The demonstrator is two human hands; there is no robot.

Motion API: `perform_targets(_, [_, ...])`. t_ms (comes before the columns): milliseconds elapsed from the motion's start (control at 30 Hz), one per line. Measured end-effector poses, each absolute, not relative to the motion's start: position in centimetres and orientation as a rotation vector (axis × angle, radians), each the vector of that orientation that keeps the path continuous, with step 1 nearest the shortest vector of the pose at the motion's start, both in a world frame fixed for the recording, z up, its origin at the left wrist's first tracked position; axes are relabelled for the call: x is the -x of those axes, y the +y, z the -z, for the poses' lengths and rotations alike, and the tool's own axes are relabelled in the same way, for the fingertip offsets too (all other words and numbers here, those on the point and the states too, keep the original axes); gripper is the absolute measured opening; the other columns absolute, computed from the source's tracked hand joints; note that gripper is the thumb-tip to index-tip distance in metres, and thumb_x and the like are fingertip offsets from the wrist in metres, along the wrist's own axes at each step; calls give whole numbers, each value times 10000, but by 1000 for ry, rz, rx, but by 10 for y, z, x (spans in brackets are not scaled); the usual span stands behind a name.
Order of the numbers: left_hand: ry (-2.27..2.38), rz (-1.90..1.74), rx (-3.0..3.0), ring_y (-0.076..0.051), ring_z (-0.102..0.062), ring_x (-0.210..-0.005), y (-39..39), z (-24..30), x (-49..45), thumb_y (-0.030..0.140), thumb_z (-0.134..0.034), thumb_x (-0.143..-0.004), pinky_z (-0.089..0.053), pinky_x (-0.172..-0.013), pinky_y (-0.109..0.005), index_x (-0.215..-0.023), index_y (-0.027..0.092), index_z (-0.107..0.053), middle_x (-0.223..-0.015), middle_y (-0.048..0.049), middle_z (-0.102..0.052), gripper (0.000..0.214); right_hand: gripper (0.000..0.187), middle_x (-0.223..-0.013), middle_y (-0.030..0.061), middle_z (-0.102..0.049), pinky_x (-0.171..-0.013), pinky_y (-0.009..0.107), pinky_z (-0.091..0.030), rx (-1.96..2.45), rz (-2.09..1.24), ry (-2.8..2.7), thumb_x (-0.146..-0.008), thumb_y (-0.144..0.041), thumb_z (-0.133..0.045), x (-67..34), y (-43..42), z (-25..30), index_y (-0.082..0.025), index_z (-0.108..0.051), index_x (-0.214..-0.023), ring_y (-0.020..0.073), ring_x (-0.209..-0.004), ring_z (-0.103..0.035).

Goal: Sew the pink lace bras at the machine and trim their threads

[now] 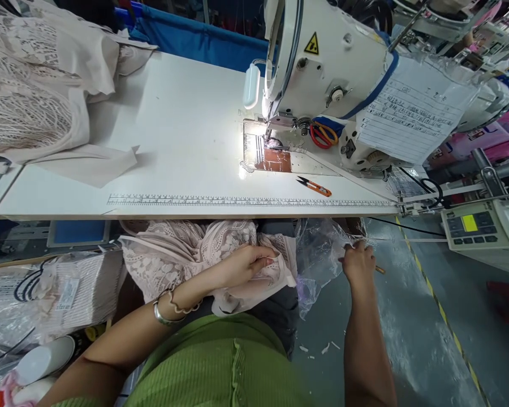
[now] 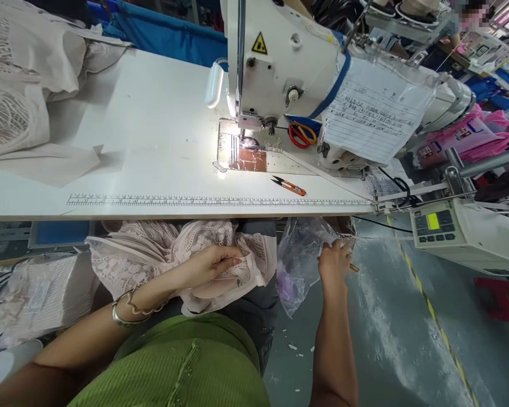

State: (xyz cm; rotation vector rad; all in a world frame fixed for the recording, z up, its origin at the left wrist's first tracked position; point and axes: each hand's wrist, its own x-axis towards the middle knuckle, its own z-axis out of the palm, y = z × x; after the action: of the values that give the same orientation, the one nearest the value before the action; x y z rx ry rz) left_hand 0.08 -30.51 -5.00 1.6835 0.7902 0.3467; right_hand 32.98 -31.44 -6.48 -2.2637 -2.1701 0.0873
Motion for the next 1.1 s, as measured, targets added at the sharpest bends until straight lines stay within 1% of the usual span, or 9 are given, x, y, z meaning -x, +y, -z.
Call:
perform_targets(100, [753,-358,-1722,-115,-377,-487,-303,45,-7,260,-379,-997,-280,-498,-230,-998,146,-636,-609,12,-508,282,312,-961,115,-592,-755,380,-503,2012,-255,-2210,-1008,-310,-441,-296,-317,65,-214,-731,-1071,254,-884,-608])
perform_targets(167, [673,-417,-1762,-129,-501,-594,-299,41,-9,228,-405,-988,-355,-569,-224,-977,150,-648,-744,-30,-628,255,317,-918,58,-554,-715,312,-501,1582,-610,-2248,-1034,-304,-401,-267,-319,62,-250,-710,-1085,188,-814,-588])
perform_targets(300, [596,-497,-1884,-143,-571,-698,-291,31,-7,196,-430,-996,-404,-664,-238,-892,150,-681,-810,-44,-668,276,271,-761,2,-456,-615,274,-413,1062,-885,-2086,-1016,-352,-496,-237,-323,43,-215,-633,-828,153,-698,-498])
perform_targets(433, [796,-551,-2089,-236,-594,-932,-296,25,-16,324,-669,-919,-422,-823,-323,-974,165,-717,-972,-82,-700,175,249,-659,-34,-413,-602,276,-350,1126,-702,-2036,-992,-265,-552,-235,-331,27,-213,-535,-749,134,-630,-435])
perform_targets(500, [858,-563,-2035,-242,-589,-933,-303,27,-25,363,-735,-874,-420,-835,-331,-930,172,-726,-921,-68,-708,200,248,-647,-34,-442,-618,279,-358,1176,-576,-2081,-990,-237,-550,-233,-337,25,-213,-528,-744,129,-622,-441])
perform_targets(633, [880,-632,-1751,-175,-562,-755,-312,37,-35,388,-651,-927,-416,-692,-260,-780,148,-689,-727,-33,-638,284,100,-679,-29,-484,-556,265,-392,1318,-379,-2082,-987,-308,-565,-231,-347,28,-214,-597,-981,127,-574,-453])
perform_targets(767, [817,-617,-1577,-148,-512,-688,-310,43,-32,418,-608,-929,-389,-616,-240,-745,141,-640,-704,-19,-587,334,392,-947,85,-596,-604,288,-483,1352,-163,-2241,-1020,-176,-396,-233,-352,26,-221,-524,-1387,164,-714,-572])
perform_targets(933, [765,-625,-1477,-146,-491,-709,-307,40,-29,356,-600,-911,-377,-638,-247,-759,142,-645,-720,-16,-578,266,522,-797,57,-639,-634,330,-432,1177,271,-2473,-992,-75,-430,-229,-352,19,-272,-487,-1472,186,-711,-575])
perform_targets(1100, [766,-602,-1495,-161,-516,-751,-307,38,-29,339,-595,-910,-386,-656,-250,-788,139,-669,-745,-31,-605,246,511,-764,46,-665,-590,337,-358,1166,383,-2495,-993,-74,-466,-226,-351,17,-266,-498,-1466,188,-680,-552])
